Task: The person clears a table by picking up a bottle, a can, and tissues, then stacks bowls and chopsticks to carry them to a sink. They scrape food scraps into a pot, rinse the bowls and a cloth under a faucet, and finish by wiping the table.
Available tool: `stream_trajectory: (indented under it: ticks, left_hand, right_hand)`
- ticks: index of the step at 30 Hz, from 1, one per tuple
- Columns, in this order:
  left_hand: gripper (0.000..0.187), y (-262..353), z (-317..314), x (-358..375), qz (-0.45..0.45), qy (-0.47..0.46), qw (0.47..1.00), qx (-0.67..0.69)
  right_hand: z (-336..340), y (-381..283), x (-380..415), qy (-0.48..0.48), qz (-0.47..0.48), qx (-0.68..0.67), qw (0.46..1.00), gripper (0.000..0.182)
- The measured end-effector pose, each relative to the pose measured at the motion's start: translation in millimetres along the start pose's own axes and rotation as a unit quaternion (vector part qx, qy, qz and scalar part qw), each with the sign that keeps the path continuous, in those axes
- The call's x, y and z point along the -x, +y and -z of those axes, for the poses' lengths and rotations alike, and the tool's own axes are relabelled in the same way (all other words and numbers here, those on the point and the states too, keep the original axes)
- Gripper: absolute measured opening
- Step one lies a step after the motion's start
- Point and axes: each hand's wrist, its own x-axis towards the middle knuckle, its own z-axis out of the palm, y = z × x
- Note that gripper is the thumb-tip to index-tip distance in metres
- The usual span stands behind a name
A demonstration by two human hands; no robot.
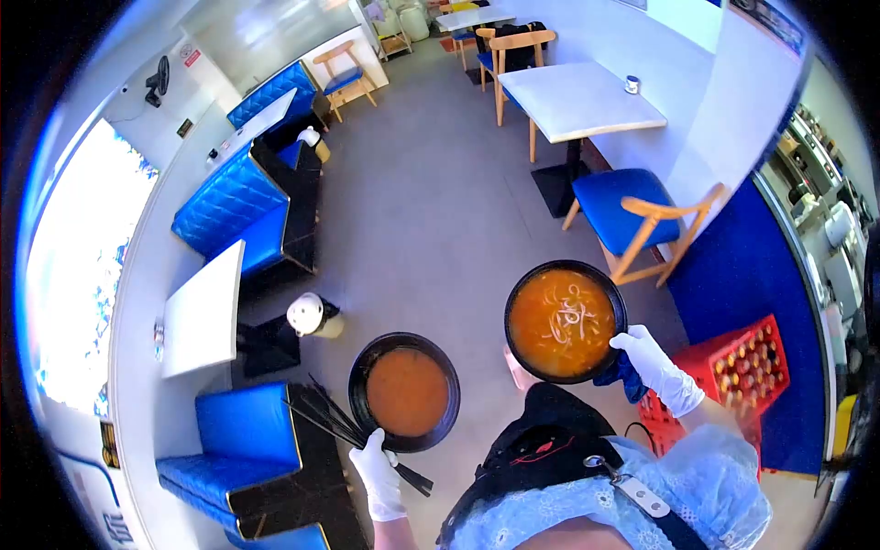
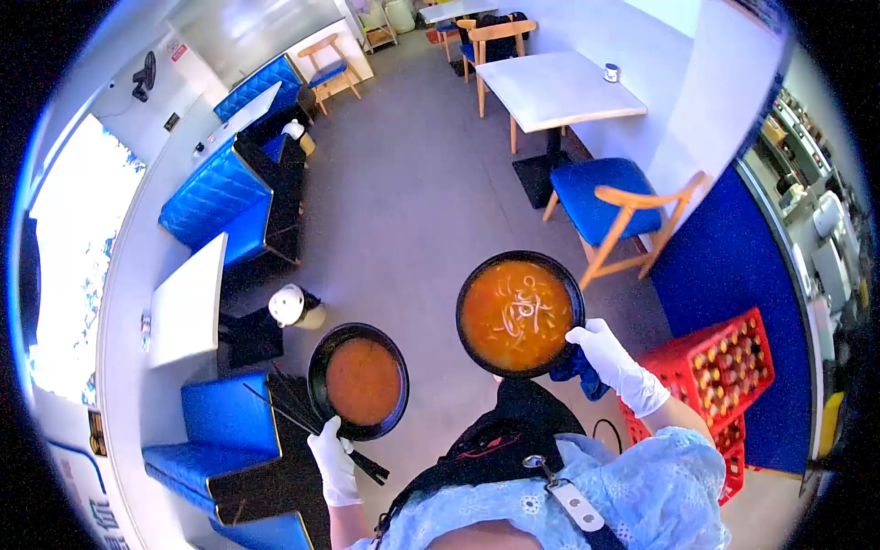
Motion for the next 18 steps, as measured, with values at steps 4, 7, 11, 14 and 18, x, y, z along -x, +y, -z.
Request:
stream_trajectory:
  ticks: [4,7,11,14,18]
  left_hand:
    - [0.015,46,-101,-112,-0.008,0.002,1.0,-0.003]
    - [0.011,103,-173,-186,-0.01,-0.033,0.999,0.0]
    - [0.013,164,-266,-297,-0.016,-0.025,0.999,-0.025]
    - [0.017,199,-336,-391,-0.025,-0.043,0.998,-0.03]
    - [0.018,262,-441,-501,-0.001,-0.022,0.998,-0.065]
  right_hand:
    - [-24,-68,-133,-0.004,0.032,0.024,0.999,0.029]
    - [-58,-145,-218,-0.019,0.021,0.016,0.999,0.032]
    - [-100,-243,-333,-0.032,0.036,0.028,0.998,0.031]
    - [-131,-309,-425,-0.013,0.058,0.057,0.997,0.031]
    - [-174,-378,-549,-0.002,0.082,0.001,0.997,0.03]
